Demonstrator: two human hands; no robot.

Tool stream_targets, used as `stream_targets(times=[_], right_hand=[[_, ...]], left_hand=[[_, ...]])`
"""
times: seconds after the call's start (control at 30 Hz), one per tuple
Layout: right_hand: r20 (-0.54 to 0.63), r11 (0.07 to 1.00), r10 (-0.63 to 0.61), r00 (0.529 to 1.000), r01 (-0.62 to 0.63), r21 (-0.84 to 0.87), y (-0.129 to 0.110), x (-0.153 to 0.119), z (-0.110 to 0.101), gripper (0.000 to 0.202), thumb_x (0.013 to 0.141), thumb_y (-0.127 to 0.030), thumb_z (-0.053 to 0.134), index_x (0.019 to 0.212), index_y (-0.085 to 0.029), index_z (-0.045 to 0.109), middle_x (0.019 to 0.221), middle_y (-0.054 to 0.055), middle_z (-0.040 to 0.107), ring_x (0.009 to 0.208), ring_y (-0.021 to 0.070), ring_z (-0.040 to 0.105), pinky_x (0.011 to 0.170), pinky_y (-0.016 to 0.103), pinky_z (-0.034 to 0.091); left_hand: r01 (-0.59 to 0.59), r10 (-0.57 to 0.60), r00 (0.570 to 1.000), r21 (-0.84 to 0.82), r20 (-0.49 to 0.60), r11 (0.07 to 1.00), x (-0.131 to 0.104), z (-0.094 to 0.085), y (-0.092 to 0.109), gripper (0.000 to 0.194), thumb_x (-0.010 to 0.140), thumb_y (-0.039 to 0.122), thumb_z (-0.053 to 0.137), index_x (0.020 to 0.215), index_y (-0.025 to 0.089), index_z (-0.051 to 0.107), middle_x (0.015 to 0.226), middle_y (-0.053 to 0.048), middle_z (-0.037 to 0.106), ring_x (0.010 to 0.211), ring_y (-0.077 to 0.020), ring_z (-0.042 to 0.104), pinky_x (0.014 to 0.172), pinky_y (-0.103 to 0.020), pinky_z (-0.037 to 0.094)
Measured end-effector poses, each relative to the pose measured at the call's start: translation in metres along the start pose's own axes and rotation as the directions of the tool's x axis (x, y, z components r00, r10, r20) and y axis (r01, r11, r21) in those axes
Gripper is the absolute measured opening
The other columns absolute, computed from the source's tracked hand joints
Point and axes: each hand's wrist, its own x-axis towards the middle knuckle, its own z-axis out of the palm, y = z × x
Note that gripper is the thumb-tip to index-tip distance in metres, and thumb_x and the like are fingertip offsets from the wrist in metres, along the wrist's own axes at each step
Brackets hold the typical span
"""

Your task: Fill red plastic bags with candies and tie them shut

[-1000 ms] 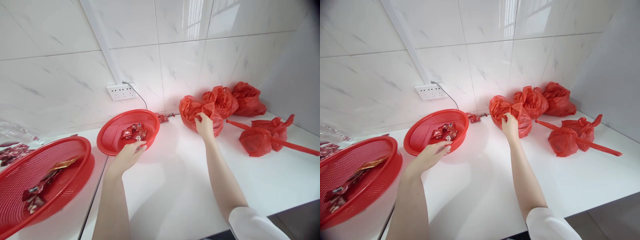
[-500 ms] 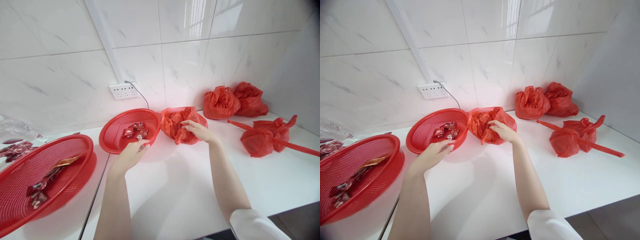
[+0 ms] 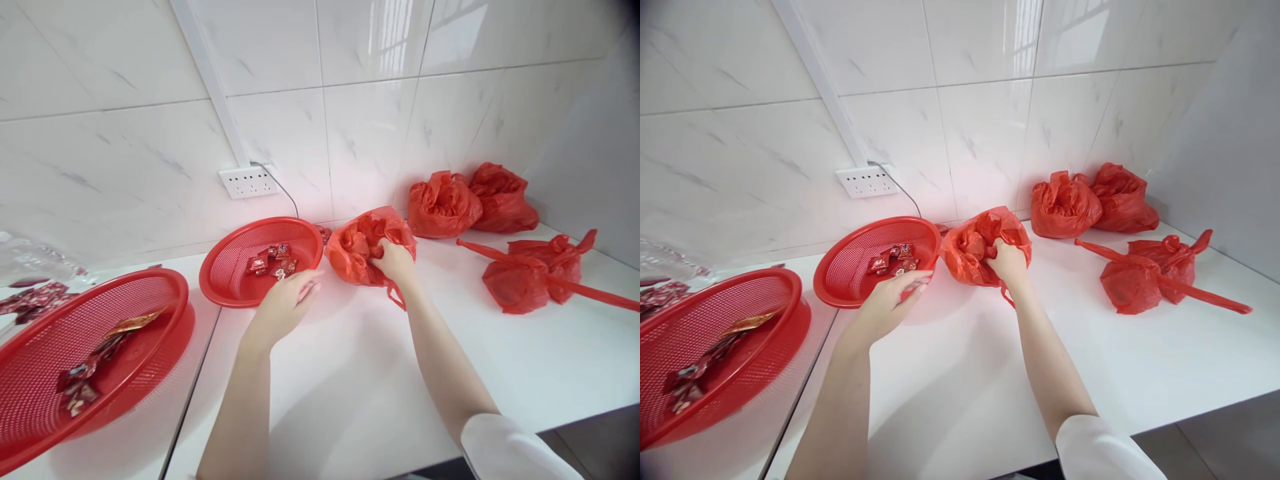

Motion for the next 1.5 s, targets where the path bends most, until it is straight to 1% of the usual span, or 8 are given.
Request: stream_targets(times=[0.17, 0.3, 0.4, 0.63, 0.83, 1.03, 1.27, 1.5], right_hand=[[-0.219, 0.875, -0.109, 0.97, 0.198, 0.442, -0.016, -0.01, -0.016, 0.034, 0.082, -0.052, 0.058, 0.072, -0.021, 0.047, 0.064, -0.003, 0.051, 0.06, 0.0142, 0.046, 0.059, 0.027, 0.037], [-0.351, 0.558, -0.177, 0.92, 0.387, 0.734, -0.031, -0.023, -0.036, 0.023, 0.088, -0.044, 0.055, 0.086, -0.021, 0.055, 0.089, 0.001, 0.061, 0.083, 0.0167, 0.056, 0.078, 0.029, 0.045], [-0.181, 0.323, -0.414, 0.892, 0.33, 0.887, -0.037, -0.037, -0.053, 0.02, 0.087, -0.042, 0.058, 0.091, -0.022, 0.056, 0.097, 0.002, 0.063, 0.092, 0.0175, 0.06, 0.084, 0.031, 0.048], [0.301, 0.466, -0.775, 0.556, 0.182, 0.866, -0.051, -0.054, -0.057, 0.035, 0.082, -0.038, 0.065, 0.115, -0.025, 0.061, 0.115, 0.003, 0.066, 0.099, 0.0177, 0.065, 0.087, 0.032, 0.052], [0.593, 0.891, -0.385, 0.707, 0.117, 0.438, -0.037, -0.034, -0.011, 0.011, 0.079, -0.033, 0.068, 0.078, -0.021, 0.067, 0.078, 0.005, 0.071, 0.079, 0.0258, 0.069, 0.074, 0.042, 0.055], [0.279, 0.949, -0.218, 0.935, 0.137, 0.283, -0.037, -0.032, -0.01, 0.03, 0.089, -0.032, 0.055, 0.115, -0.02, 0.062, 0.129, 0.014, 0.059, 0.124, 0.034, 0.051, 0.102, 0.054, 0.038], [0.021, 0.34, -0.589, 0.808, 0.224, 0.913, -0.062, -0.05, -0.043, 0.03, 0.084, -0.046, 0.064, 0.101, -0.021, 0.066, 0.11, 0.005, 0.067, 0.103, 0.0199, 0.061, 0.093, 0.035, 0.047], [-0.017, -0.019, -0.074, 0.997, 0.015, 1.0, -0.039, -0.03, -0.047, 0.031, 0.078, -0.043, 0.07, 0.069, -0.02, 0.053, 0.05, -0.008, 0.038, 0.045, 0.0069, 0.036, 0.048, 0.02, 0.034]], left_hand=[[-0.169, 0.17, 0.984, -0.025, 0.049, 0.985, 0.004, 0.022, 0.011, 0.047, 0.094, 0.039, 0.043, 0.14, 0.033, 0.047, 0.15, -0.001, 0.042, 0.136, -0.0231, 0.041, 0.111, -0.036, 0.033], [-0.096, 0.104, 0.991, -0.086, 0.086, 0.992, 0.008, 0.034, 0.008, 0.051, 0.091, 0.044, 0.049, 0.141, 0.032, 0.046, 0.151, -0.004, 0.041, 0.138, -0.0274, 0.038, 0.111, -0.043, 0.033], [-0.056, 0.05, 0.998, -0.351, -0.028, 0.935, 0.012, 0.038, 0.008, 0.064, 0.084, 0.047, 0.061, 0.142, 0.026, 0.043, 0.146, -0.01, 0.047, 0.131, -0.0297, 0.047, 0.106, -0.044, 0.039], [-0.106, -0.229, 0.929, -0.801, -0.291, 0.589, 0.021, 0.029, -0.001, 0.045, 0.083, 0.048, 0.062, 0.118, 0.02, 0.063, 0.12, -0.009, 0.067, 0.113, -0.0264, 0.061, 0.093, -0.037, 0.05], [-0.187, -0.355, 0.848, -0.849, -0.394, 0.495, 0.019, 0.012, -0.011, 0.033, 0.073, 0.038, 0.07, 0.102, 0.022, 0.069, 0.107, -0.004, 0.071, 0.104, -0.0247, 0.065, 0.085, -0.036, 0.054], [-0.169, -0.228, 0.894, -0.762, -0.385, 0.625, 0.015, 0.011, -0.006, 0.037, 0.065, 0.039, 0.076, 0.096, 0.022, 0.066, 0.099, -0.004, 0.071, 0.096, -0.0249, 0.065, 0.075, -0.034, 0.054], [-0.125, -0.079, 0.973, -0.784, -0.216, 0.608, 0.014, 0.019, -0.005, 0.043, 0.061, 0.037, 0.08, 0.099, 0.02, 0.067, 0.099, -0.008, 0.071, 0.086, -0.0247, 0.066, 0.068, -0.034, 0.054], [-0.133, 0.09, 0.991, -0.647, -0.098, 0.751, 0.003, -0.015, -0.021, 0.036, 0.07, 0.035, 0.069, 0.044, 0.017, 0.053, 0.12, -0.01, 0.064, 0.104, -0.0298, 0.061, 0.09, -0.041, 0.051]])
